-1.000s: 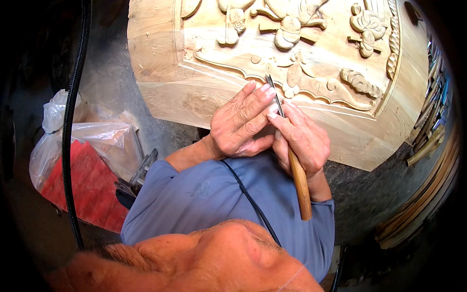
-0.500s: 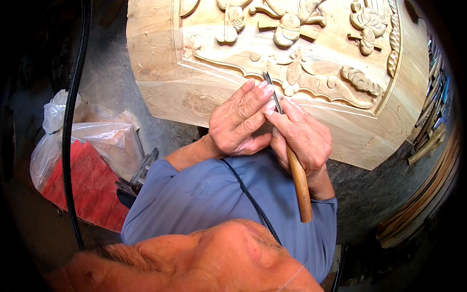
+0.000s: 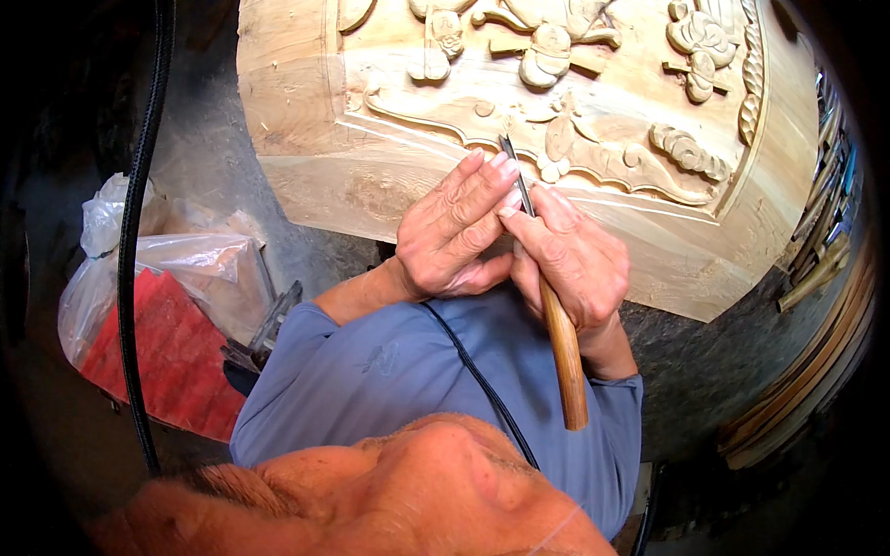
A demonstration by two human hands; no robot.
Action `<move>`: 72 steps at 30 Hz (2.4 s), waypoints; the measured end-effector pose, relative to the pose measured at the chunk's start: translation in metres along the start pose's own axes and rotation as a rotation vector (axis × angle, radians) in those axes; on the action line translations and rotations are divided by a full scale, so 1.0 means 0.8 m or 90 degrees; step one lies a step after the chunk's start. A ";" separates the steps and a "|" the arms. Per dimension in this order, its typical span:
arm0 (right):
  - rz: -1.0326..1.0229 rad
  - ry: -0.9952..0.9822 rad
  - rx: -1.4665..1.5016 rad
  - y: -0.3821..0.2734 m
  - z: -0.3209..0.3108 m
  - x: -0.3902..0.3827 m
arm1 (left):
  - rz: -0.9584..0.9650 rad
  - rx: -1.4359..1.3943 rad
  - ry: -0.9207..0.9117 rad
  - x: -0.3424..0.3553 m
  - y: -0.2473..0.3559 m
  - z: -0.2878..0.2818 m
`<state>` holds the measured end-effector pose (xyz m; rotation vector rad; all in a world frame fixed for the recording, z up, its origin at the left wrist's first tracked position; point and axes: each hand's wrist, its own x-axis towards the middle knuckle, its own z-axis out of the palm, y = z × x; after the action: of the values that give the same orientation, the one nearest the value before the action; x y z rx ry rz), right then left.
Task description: The person carves decorative patterns into a wooden board using a chisel and a mallet. They use the mallet to strike the chisel for deep cuts and then use the chisel alone to shave away thin layers of wood to refine the relief design.
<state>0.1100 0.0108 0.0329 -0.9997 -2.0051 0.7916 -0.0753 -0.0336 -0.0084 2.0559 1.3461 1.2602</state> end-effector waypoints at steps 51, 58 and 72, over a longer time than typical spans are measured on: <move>0.022 0.020 0.025 0.005 0.006 -0.023 | -0.014 0.010 -0.027 -0.017 -0.002 -0.006; 0.049 0.003 0.014 -0.008 0.002 -0.014 | -0.019 0.012 -0.033 -0.015 -0.002 -0.008; 0.029 0.026 0.014 -0.003 0.011 -0.016 | -0.023 0.017 -0.035 -0.015 -0.001 -0.005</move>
<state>0.1072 -0.0033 0.0258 -1.0437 -1.9418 0.8093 -0.0811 -0.0446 -0.0128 2.0605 1.3760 1.1672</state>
